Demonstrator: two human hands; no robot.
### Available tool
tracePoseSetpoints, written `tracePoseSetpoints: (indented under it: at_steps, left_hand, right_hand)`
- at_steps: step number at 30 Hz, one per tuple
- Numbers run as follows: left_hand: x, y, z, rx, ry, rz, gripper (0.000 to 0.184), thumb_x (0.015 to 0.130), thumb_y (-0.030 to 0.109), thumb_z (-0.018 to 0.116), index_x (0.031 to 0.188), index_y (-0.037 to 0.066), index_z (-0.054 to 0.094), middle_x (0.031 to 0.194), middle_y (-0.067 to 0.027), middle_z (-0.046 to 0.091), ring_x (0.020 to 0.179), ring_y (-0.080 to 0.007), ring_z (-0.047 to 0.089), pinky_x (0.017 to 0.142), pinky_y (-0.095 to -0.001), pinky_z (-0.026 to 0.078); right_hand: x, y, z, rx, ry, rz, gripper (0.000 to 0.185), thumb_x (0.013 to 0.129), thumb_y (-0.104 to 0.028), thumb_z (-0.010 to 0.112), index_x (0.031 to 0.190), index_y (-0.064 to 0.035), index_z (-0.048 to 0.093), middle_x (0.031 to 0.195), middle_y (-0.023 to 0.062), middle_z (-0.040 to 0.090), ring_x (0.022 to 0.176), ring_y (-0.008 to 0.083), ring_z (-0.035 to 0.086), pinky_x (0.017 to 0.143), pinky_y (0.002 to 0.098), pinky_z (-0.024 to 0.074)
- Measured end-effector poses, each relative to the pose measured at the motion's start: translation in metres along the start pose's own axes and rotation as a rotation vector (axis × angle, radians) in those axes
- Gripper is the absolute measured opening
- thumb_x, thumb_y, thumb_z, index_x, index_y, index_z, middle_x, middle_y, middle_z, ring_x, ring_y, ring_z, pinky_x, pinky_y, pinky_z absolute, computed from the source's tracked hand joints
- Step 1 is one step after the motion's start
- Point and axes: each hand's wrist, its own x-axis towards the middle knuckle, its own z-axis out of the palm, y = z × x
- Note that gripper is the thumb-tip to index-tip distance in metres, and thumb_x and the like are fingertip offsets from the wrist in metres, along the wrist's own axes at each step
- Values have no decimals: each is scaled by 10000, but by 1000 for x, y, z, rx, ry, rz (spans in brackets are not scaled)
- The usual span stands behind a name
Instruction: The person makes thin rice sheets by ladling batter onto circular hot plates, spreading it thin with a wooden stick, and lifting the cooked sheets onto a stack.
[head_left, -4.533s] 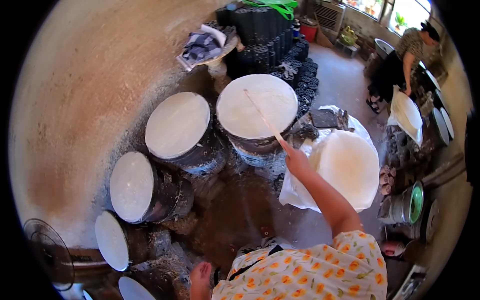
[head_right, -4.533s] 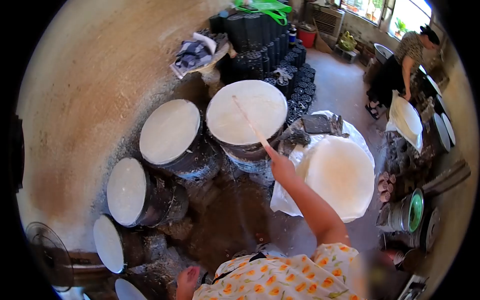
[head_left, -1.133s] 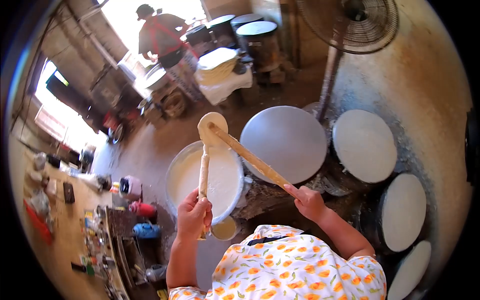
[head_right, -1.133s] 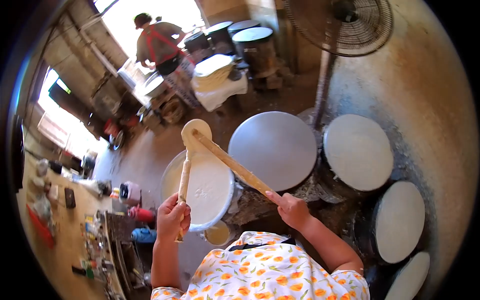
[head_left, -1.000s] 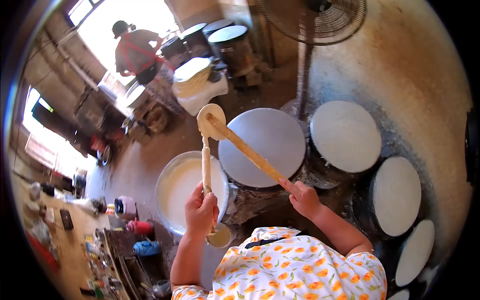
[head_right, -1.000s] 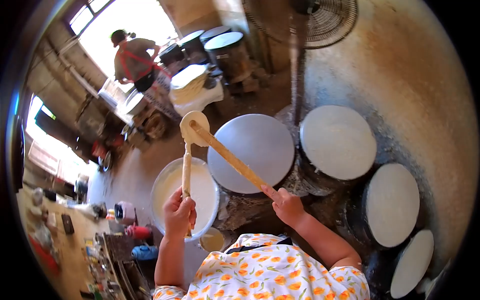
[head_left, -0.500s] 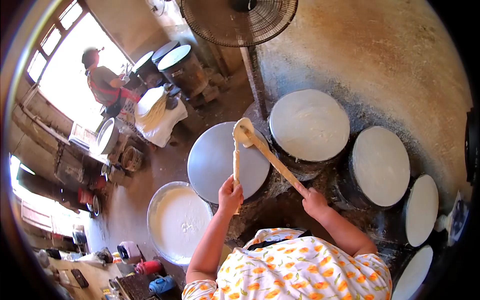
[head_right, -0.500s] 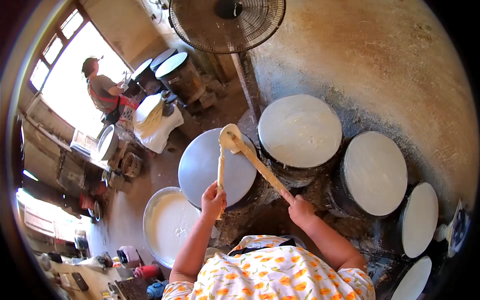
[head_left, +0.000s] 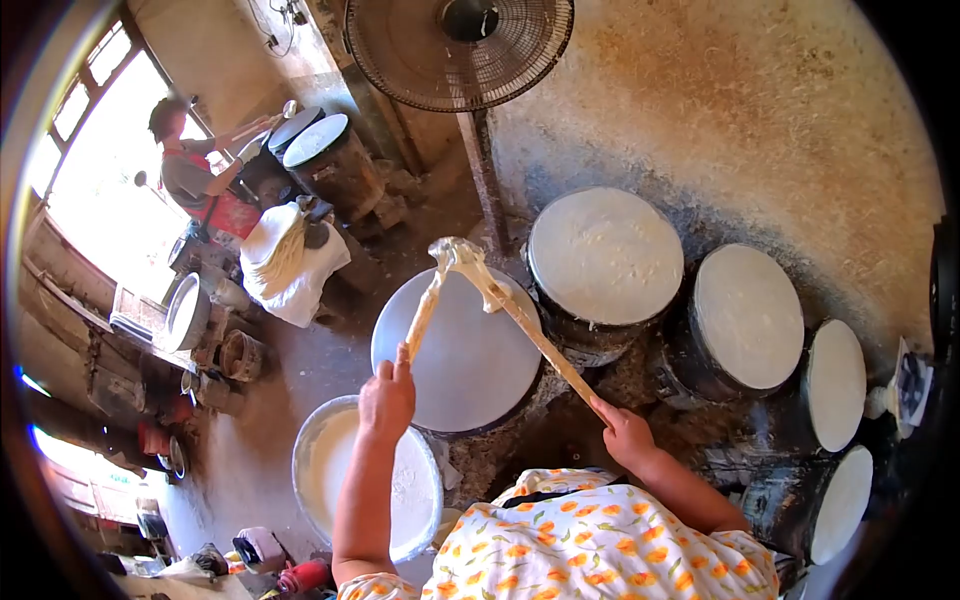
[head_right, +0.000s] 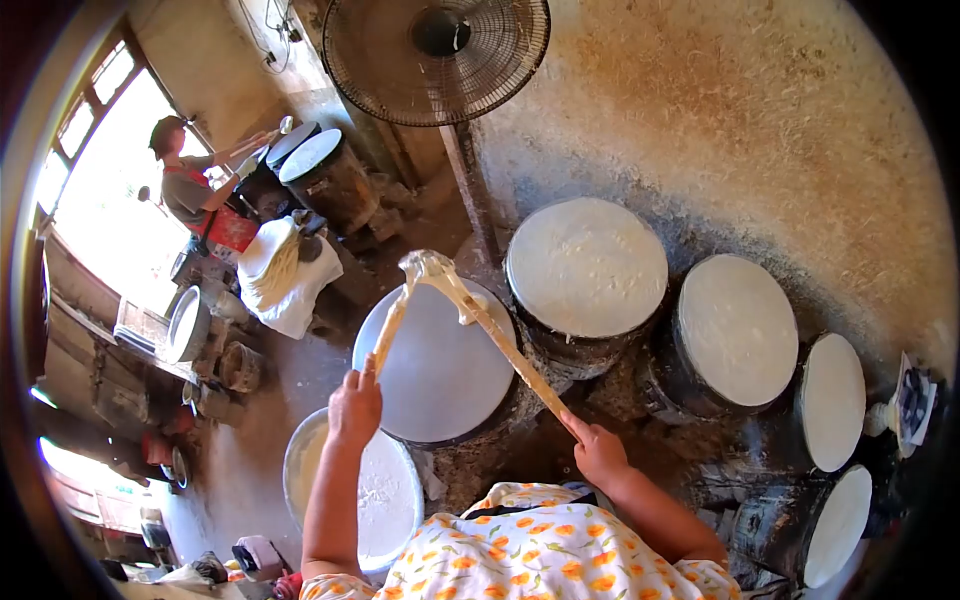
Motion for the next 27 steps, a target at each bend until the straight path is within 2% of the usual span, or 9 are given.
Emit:
tracePoseSetpoints:
  at_steps: [2,9,11,12,14,15,24,26,27]
  left_hand:
    - [4,-12,-14,34,156,57,498,852,145,558,1331,70,444,797,-111,516,611,-295,591,535,-418,500]
    - [9,-20,-60,-251,326,-11,537,795,61,621,1309,46,466,852,-137,548,639,-295,591,568,-402,500]
    - [13,-26,-46,-545,592,131,505,813,-16,567,1307,3,462,826,-105,569,586,-202,577,527,-325,489]
    - [10,-25,-43,-551,593,124,505,813,-16,567,1307,3,462,826,-105,569,586,-202,577,527,-325,489]
    - [2,-17,-41,-1473,298,-187,474,829,-63,508,1299,-25,463,785,-45,558,548,-96,529,480,-233,449]
    - [3,-14,-41,-1585,264,-217,460,846,-56,491,1304,-19,463,737,1,513,528,-42,487,449,-178,413]
    - [-28,-35,-17,-1715,21,-416,397,858,-16,486,1254,-39,485,692,-50,543,439,-79,476,360,-197,377]
    - [-40,-44,-8,-2468,34,-390,258,872,28,540,1123,-34,547,708,-68,538,426,-98,466,354,-213,381]
    - [-45,-42,-7,-2340,60,-369,182,888,67,544,1050,-15,560,716,-85,540,423,-106,463,333,-220,375]
  right_hand:
    - [-4,4,9,25,100,-107,645,745,-34,540,1340,-266,448,821,177,588,728,373,585,656,463,491]
    - [-15,-8,18,35,158,-107,631,738,-24,542,1323,-248,471,840,184,593,753,372,584,676,451,490]
    - [-16,-9,22,24,139,-73,633,738,-24,546,1326,-244,469,855,190,598,760,373,586,680,447,491]
    - [-16,-10,24,16,135,-74,633,738,-24,546,1326,-244,469,855,190,598,760,373,586,680,447,491]
    - [-16,-13,27,39,153,-99,631,744,-26,546,1331,-242,463,869,199,602,770,377,589,682,450,490]
    - [-14,-14,28,32,148,-102,631,744,-26,546,1331,-242,463,869,199,602,770,377,589,682,450,490]
    - [95,-48,45,52,-16,-34,611,760,1,507,1337,-191,448,926,263,612,830,414,593,720,465,478]
    - [138,-58,63,116,-9,-75,600,768,-8,500,1337,-189,452,945,266,612,848,414,595,741,451,481]
    - [152,-65,71,129,-21,-70,595,771,-13,498,1336,-193,456,960,264,612,857,414,596,748,444,483]
